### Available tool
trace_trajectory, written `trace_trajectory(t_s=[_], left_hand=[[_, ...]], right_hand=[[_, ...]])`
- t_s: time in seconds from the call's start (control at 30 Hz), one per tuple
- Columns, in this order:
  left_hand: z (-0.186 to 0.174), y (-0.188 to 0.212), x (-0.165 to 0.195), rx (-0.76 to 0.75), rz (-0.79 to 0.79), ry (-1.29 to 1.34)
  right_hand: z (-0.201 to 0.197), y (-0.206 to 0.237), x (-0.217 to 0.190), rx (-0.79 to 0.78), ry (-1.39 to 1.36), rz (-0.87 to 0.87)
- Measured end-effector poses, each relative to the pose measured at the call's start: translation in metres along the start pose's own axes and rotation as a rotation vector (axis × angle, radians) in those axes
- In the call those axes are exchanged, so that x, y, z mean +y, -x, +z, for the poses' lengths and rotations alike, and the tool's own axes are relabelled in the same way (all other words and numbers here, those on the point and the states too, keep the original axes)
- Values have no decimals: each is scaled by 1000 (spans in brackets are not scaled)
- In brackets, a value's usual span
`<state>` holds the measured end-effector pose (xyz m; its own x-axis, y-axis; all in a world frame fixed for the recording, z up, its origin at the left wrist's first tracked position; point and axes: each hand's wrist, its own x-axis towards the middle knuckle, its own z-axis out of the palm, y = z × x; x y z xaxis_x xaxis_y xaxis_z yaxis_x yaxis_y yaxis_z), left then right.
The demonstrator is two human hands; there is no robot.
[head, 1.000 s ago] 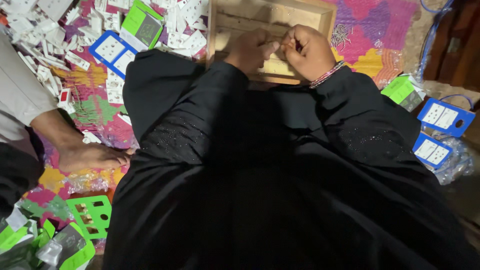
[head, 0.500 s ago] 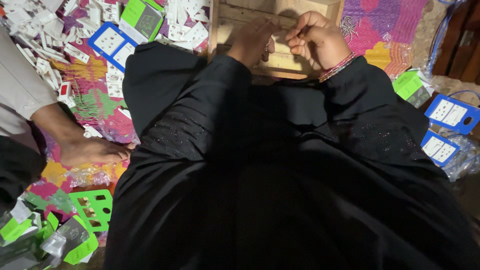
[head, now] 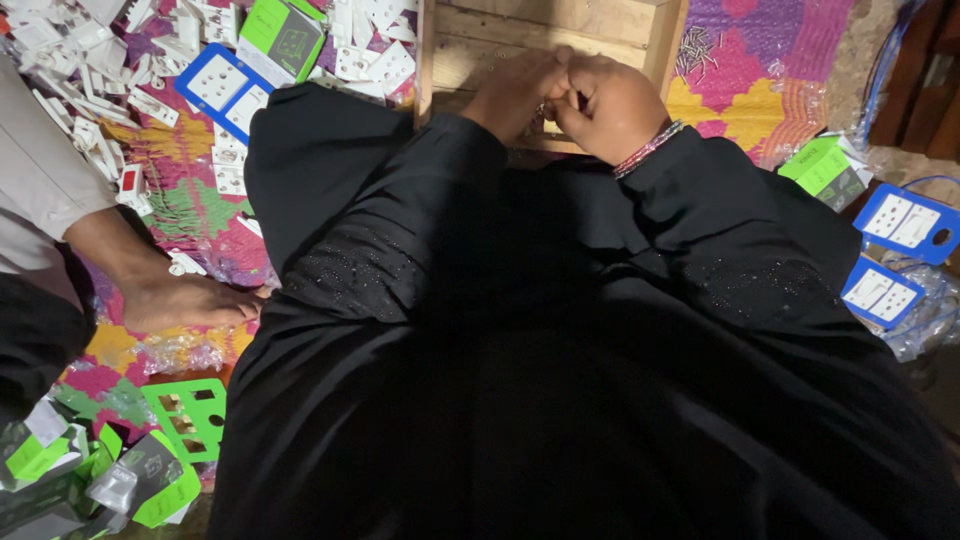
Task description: The person sits on the floor with a wooden tray on their lap and assembles white electrical switch and socket plates by hand, picking up small screws and fastening them into the plastic plates one at a time, with finished and unassembled plates piled around them.
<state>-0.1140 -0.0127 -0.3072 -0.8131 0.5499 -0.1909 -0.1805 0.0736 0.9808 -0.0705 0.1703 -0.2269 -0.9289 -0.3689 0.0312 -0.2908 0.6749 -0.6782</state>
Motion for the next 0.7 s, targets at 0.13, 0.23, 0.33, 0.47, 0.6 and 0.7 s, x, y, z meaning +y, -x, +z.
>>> trace_trajectory(t_s=[0.13,0.23,0.33,0.47,0.6,0.7], left_hand=[[-1,0,5,55,-197,70],[-5,-2,4,77,-131,6],[-6,-3,2,85,-91,-31],[-6,-4,-1,111,-81,59],[-8,-5,-3,111,-150,98],[-9,-5,-3,83,-139,103]], right_hand=[[1,0,2,66,-185,98],[0,-2,10,125,-250,105],[4,-3,15,144,-252,100],[6,-2,18,130,-366,70],[6,1,19,104,-366,115],[4,1,18,111,-286,137]])
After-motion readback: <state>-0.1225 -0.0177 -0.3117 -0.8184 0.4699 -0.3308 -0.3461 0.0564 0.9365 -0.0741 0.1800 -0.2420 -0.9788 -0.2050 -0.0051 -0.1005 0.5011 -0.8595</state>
